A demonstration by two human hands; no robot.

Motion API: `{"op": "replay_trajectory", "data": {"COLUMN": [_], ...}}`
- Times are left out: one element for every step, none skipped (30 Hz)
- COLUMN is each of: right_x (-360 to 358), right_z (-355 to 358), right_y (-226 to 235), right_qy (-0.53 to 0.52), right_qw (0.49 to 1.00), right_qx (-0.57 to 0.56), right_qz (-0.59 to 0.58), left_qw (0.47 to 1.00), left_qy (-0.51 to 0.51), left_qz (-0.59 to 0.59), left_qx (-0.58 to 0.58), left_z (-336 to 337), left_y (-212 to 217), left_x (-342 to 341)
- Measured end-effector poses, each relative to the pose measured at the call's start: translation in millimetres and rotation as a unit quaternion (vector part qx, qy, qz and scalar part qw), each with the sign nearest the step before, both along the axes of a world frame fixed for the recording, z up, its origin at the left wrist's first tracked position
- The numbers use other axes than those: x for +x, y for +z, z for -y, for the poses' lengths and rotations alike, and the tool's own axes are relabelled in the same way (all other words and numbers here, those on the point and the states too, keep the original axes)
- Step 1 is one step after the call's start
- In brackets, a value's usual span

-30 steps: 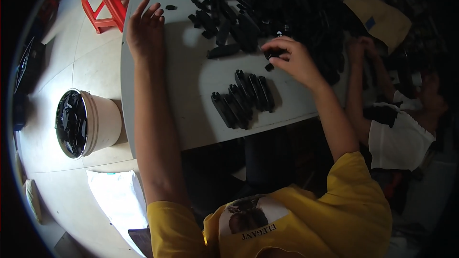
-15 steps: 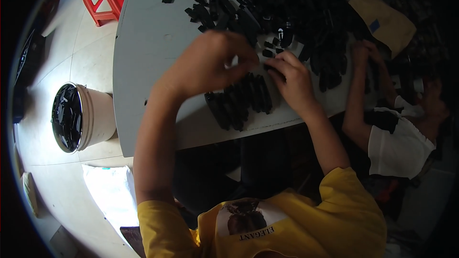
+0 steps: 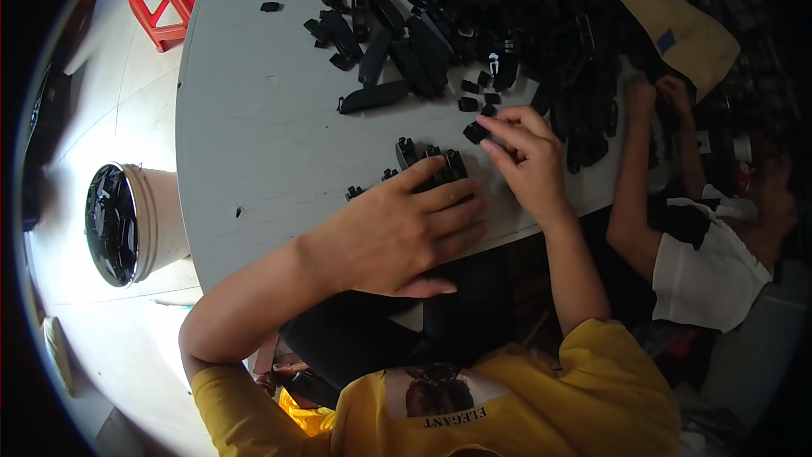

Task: Assembling small black plastic hinge segments into a longer chain and using a rod to align them.

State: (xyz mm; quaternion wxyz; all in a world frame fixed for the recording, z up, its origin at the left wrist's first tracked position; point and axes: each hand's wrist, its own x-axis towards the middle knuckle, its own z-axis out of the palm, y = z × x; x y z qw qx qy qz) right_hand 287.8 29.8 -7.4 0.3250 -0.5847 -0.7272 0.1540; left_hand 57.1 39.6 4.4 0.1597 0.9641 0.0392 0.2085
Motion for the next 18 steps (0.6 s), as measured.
{"op": "replay_trajectory", "data": {"right_x": [2.1,3.4,3.0,1.9,0.9,-0.3,-2.4,-5.9,-10.5,-16.0,-18.2,-19.4,-20.4,-21.8,-22.3,-22.6,-22.9,-24.4], "right_z": [-3.9,-5.3,-4.9,-4.6,-6.1,-4.5,0.0,4.6,7.0,8.6,9.8,10.2,10.5,10.9,10.4,9.2,8.3,8.7], "right_y": [-1.1,-1.2,-1.3,-1.3,-1.4,2.4,10.1,15.5,18.9,21.6,24.8,26.5,27.8,28.0,27.8,27.6,27.1,29.2], "right_qy": [0.015,0.028,0.026,0.018,0.014,0.016,0.041,0.068,0.07,0.1,0.127,0.127,0.127,0.128,0.13,0.134,0.138,0.14], "right_qw": [0.999,0.997,0.998,0.997,0.996,0.996,0.991,0.982,0.983,0.975,0.965,0.964,0.957,0.949,0.949,0.939,0.929,0.929], "right_qx": [0.022,0.044,0.042,0.06,0.079,0.077,0.105,0.131,0.128,0.133,0.14,0.138,0.149,0.16,0.159,0.169,0.18,0.18], "right_qz": [0.025,0.05,0.051,0.044,0.036,0.035,0.078,0.118,0.116,0.148,0.184,0.186,0.214,0.241,0.241,0.267,0.292,0.292], "left_qw": [1.0,0.998,0.998,0.997,0.995,0.995,0.995,0.996,0.995,0.996,0.996,0.996,0.996,0.996,0.996,0.997,0.998,0.998], "left_qy": [0.021,0.04,0.037,0.041,0.049,0.05,0.046,0.042,0.044,0.047,0.049,0.048,0.046,0.047,0.048,0.051,0.053,0.055], "left_qz": [-0.023,-0.045,-0.045,-0.066,-0.089,-0.089,-0.085,-0.083,-0.085,-0.081,-0.072,-0.07,-0.072,-0.074,-0.073,-0.055,-0.038,-0.038], "left_qx": [0.007,0.014,0.012,0.011,0.011,0.008,0.01,0.01,0.006,0.0,-0.003,-0.005,-0.008,-0.011,-0.013,-0.013,-0.013,-0.014], "left_z": [0.7,1.6,2.7,3.7,3.8,3.2,2.2,2.6,2.9,3.2,2.7,2.3,1.8,2.5,3.0,3.2,3.0,2.9], "left_y": [0.1,0.2,-0.5,-1.4,-2.7,-3.7,-4.7,-6.2,-7.7,-9.0,-9.6,-9.3,-8.2,-7.9,-8.8,-9.9,-10.9,-11.0], "left_x": [-3.4,-5.1,-4.7,-4.2,-3.8,-3.0,-2.0,-2.7,-3.9,-5.1,-3.8,-3.0,-2.6,-3.3,-3.2,-2.8,-2.1,-1.8]}}
